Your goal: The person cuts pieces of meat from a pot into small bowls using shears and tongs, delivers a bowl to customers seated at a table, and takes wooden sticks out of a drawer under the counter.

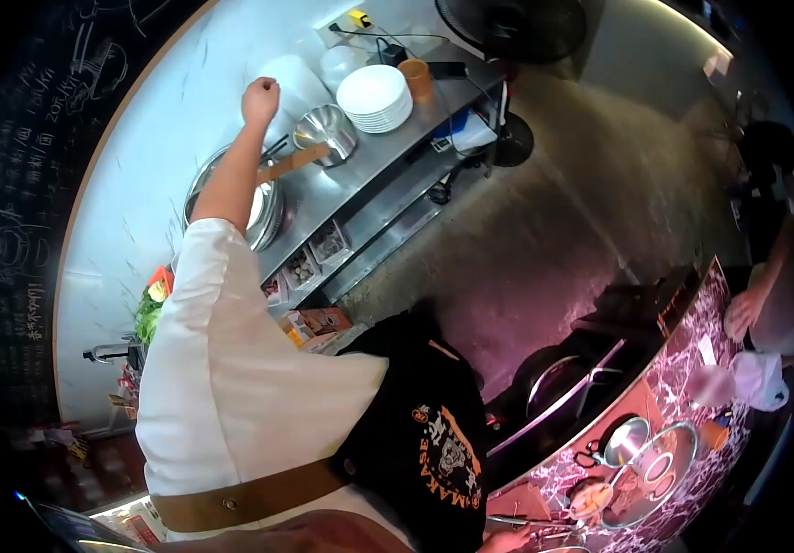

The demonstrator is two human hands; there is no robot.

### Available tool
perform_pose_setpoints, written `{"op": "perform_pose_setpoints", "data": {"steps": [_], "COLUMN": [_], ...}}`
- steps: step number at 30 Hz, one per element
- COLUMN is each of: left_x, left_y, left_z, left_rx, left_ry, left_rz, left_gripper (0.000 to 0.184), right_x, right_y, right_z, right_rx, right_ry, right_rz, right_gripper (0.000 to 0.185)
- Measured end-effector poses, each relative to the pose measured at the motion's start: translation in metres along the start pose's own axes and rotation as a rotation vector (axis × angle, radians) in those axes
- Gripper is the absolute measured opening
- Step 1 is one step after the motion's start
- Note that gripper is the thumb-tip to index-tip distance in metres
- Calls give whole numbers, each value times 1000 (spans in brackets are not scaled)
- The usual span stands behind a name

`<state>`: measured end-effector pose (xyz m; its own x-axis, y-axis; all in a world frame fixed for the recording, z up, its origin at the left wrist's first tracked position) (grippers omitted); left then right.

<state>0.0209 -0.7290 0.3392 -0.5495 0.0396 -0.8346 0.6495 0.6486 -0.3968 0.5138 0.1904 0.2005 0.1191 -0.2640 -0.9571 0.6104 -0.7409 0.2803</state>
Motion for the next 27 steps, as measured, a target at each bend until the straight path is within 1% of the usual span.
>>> {"op": "perform_pose_setpoints", "data": {"steps": [3,4,5,6,7,8,9,10,11,12,13,14,15,16,17,18,19,20,21,22,23,24,25,26,27], "left_x": [12,23,45,60,77,108,104,127,145,119,109,105,77,55,6,6,14,16,37,57,63,20,60,74,70], "left_y": [-44,-59,-76,-88,-98,-116,-116,-139,-166,-162,-175,-194,-199,-203,-157,-132,-115,-92,-47,11,100,211,280,359,435], "left_z": [60,77,98,110,118,151,138,166,198,174,170,181,164,144,56,2,-39,-81,-139,-201,-264,-344,-375,-405,-434], "left_rx": [-36,70,196,260,340,558,485,592,810,550,496,483,434,384,166,216,435,638,853,1083,852,1124,1289,1341,1669], "left_ry": [-111,-169,-214,-291,-488,-588,-516,-631,-516,-328,-399,-338,-261,-241,-166,-143,-2,143,323,511,671,413,765,1050,1075], "left_rz": [120,135,163,221,369,296,437,440,359,531,536,547,504,348,305,313,153,-18,52,266,645,527,656,993,1000], "left_gripper": [30,33,37,41,43,41,41,40,38,37,38,40,42,48,47,47,42,38,30,26,20,15,13,15,15], "right_x": [-36,-41,19,74,123,164,175,180,95,102,96,80,73,62,53,51,48,38,26,17,12,8,3,-13,-32], "right_y": [50,70,59,49,47,46,52,59,91,96,99,98,101,103,101,93,86,74,58,38,18,-6,-25,-40,-54], "right_z": [85,99,30,-26,-73,-107,-95,-74,41,48,66,88,104,124,144,160,178,195,211,222,229,232,231,232,226], "right_rx": [-311,-392,-279,-164,-99,-69,-25,24,-173,-147,-51,19,-1,-38,-82,-95,-109,-108,-114,-124,-136,-159,-175,-197,-226], "right_ry": [-301,-404,-288,-174,15,217,69,-78,7,-41,-246,-242,-243,-307,-363,-448,-518,-550,-582,-630,-683,-746,-809,-1008,-1203], "right_rz": [248,322,282,256,444,641,685,725,570,501,523,614,568,486,404,310,219,189,159,136,112,86,54,-16,-91], "right_gripper": [36,35,31,29,33,37,38,39,36,35,35,38,32,28,24,21,20,21,23,26,30,29,30,29,30]}}
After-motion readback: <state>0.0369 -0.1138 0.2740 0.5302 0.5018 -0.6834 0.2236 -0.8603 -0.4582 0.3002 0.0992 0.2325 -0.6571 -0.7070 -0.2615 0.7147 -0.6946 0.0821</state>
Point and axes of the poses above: each hand's wrist, its own y-axis away from the middle knuckle, its own x-axis out of the palm, z = x × y, the point moved 1 cm from there along -y, towards the middle knuckle, and after that the axes turned 6 degrees about z, right-handed, at the moved point
